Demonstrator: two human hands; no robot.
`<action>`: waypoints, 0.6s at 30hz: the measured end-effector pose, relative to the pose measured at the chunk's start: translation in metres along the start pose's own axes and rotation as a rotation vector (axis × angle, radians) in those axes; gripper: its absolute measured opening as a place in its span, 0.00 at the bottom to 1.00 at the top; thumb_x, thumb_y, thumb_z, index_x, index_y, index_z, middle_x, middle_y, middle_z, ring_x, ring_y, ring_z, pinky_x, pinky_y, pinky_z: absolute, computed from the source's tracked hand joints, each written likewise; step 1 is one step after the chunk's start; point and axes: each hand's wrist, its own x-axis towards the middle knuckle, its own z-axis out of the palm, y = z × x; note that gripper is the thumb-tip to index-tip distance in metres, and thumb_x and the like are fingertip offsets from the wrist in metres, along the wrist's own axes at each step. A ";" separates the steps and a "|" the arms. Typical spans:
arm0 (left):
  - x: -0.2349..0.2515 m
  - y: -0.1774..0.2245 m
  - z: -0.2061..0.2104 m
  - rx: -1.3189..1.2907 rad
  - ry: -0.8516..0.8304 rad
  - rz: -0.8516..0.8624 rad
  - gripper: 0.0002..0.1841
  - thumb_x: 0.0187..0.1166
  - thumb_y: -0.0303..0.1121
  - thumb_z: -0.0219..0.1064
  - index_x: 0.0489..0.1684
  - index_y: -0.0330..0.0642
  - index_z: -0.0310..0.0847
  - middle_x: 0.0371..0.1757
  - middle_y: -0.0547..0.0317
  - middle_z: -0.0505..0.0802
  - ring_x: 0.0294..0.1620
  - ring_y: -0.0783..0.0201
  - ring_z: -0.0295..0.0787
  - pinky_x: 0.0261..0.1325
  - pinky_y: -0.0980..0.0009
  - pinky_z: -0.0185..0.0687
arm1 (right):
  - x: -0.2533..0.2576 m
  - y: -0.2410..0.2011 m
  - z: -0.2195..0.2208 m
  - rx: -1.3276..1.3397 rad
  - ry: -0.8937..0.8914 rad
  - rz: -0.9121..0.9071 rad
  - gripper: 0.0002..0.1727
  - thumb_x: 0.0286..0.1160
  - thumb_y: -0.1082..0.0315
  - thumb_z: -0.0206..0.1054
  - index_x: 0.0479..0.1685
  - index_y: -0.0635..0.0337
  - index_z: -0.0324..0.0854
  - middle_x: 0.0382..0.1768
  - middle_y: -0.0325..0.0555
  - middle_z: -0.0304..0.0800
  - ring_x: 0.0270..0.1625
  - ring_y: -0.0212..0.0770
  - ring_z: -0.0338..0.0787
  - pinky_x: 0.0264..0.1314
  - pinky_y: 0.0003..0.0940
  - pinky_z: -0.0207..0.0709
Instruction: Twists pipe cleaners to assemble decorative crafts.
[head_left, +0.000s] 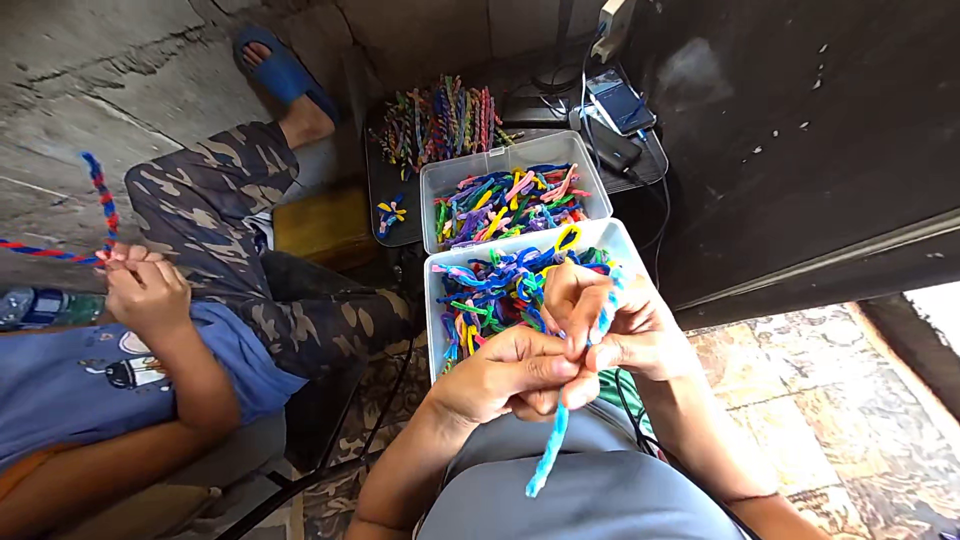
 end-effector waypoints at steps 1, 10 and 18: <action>0.000 0.000 0.001 0.047 -0.004 0.009 0.11 0.90 0.39 0.59 0.42 0.52 0.89 0.29 0.85 0.88 0.25 0.96 0.75 0.26 0.95 0.64 | -0.001 -0.001 0.002 -0.027 0.029 -0.019 0.03 0.77 0.64 0.74 0.42 0.49 0.90 0.44 0.26 0.88 0.53 0.19 0.85 0.57 0.16 0.79; 0.003 -0.024 0.011 1.674 0.634 0.405 0.17 0.90 0.30 0.53 0.33 0.28 0.83 0.19 0.54 0.83 0.22 0.72 0.79 0.30 0.80 0.73 | -0.004 -0.009 0.028 -0.486 0.497 0.085 0.09 0.72 0.67 0.73 0.25 0.47 0.80 0.32 0.24 0.82 0.36 0.16 0.82 0.40 0.12 0.79; -0.011 0.003 0.005 0.152 -0.007 0.051 0.13 0.91 0.40 0.57 0.42 0.52 0.88 0.31 0.85 0.88 0.27 0.97 0.73 0.27 0.96 0.61 | -0.003 -0.008 0.011 -0.035 -0.003 0.033 0.05 0.79 0.66 0.71 0.47 0.52 0.90 0.48 0.27 0.89 0.55 0.19 0.84 0.60 0.17 0.78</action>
